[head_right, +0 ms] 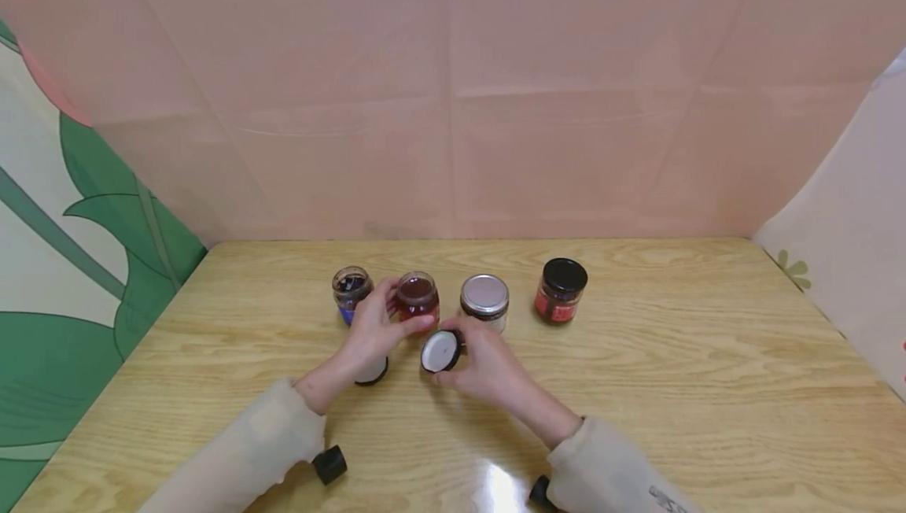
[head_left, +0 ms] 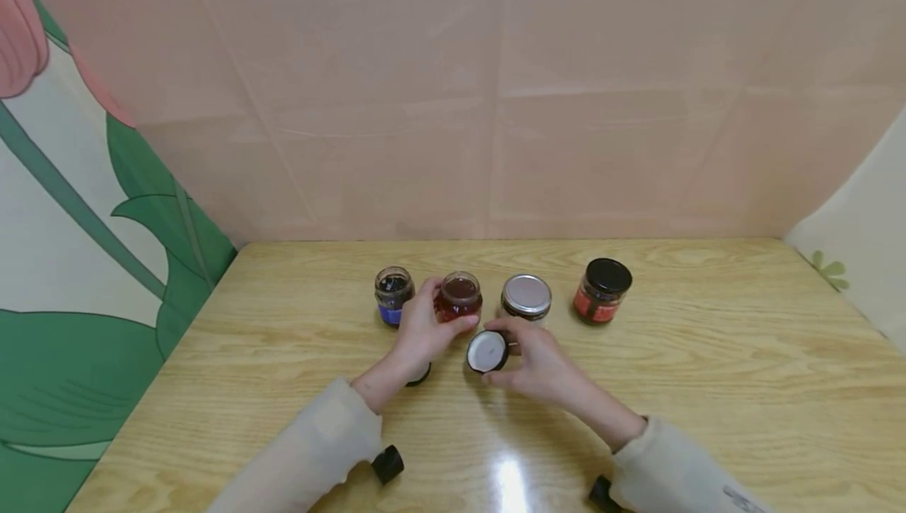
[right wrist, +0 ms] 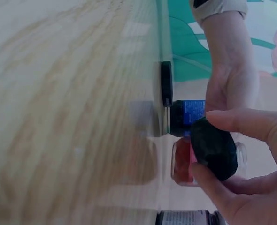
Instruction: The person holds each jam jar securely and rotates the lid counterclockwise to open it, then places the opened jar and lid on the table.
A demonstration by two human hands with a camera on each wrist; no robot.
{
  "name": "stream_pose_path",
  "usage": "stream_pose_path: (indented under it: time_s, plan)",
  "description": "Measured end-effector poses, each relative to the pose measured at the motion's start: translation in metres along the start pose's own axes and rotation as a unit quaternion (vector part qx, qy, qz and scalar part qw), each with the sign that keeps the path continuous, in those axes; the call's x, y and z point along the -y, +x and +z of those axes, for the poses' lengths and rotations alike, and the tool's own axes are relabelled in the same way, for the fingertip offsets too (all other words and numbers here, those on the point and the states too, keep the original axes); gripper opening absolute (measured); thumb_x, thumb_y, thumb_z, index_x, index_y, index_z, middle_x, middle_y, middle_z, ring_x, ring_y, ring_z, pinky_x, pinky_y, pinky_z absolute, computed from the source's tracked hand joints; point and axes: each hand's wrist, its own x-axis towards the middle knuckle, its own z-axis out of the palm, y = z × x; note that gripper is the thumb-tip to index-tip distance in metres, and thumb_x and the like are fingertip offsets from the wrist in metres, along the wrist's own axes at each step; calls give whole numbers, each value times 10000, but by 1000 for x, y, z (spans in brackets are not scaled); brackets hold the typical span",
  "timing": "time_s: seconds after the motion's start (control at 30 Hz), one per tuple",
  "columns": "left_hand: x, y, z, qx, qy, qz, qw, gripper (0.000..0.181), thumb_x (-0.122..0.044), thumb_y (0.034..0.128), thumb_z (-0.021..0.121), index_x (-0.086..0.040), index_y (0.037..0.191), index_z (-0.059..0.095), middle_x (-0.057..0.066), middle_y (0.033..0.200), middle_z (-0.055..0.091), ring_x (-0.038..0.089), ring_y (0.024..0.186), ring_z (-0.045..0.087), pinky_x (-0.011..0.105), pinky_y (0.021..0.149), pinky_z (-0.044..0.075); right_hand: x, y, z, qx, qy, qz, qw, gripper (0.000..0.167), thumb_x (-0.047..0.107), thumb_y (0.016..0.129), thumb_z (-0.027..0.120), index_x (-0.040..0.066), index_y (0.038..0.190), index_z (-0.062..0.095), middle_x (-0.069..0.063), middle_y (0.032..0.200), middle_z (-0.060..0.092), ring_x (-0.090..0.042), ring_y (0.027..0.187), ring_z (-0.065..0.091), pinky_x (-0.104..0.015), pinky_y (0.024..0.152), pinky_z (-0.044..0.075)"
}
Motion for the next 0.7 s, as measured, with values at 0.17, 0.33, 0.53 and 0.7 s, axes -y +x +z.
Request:
stream_pose_path:
  time_s: [0.17, 0.33, 0.53, 0.7]
  plan:
    - [2, 2, 1, -62, -34, -54, 10000, 625, -135, 730, 836, 7, 1247, 514, 175, 1178, 655, 297, 1124, 602, 438, 982, 451, -3, 1, 7, 114, -329, 252, 9991, 608, 93, 651, 862, -64, 1168, 584, -204, 1152, 624, -312, 999, 636, -425, 851, 537]
    - [2, 3, 2, -111, -62, -76, 9999, 618, -124, 734, 831, 11, 1246, 513, 173, 1183, 655, 298, 1125, 601, 437, 984, 448, -3, 3, 12, 60, -611, 244, 9978, 588, 102, 639, 868, -50, 1139, 598, -181, 1128, 623, -297, 987, 633, -428, 851, 531]
    - [4, 6, 3, -170, -121, -157, 9997, 613, -120, 735, 830, 10, 1242, 513, 175, 1178, 657, 304, 1112, 606, 440, 975, 454, -3, 7, 17, 77, -868, 254, 9959, 575, 114, 624, 876, -31, 1118, 620, -164, 1103, 639, -278, 987, 612, -441, 868, 505]
    - [5, 7, 5, -136, -180, -231, 9995, 612, -115, 740, 826, 3, 1248, 507, 167, 1187, 653, 296, 1108, 606, 429, 963, 461, -5, 11, 21, 110, -1023, 360, 9940, 567, 122, 611, 881, -14, 1104, 635, -139, 1076, 653, -254, 977, 597, -440, 871, 488]
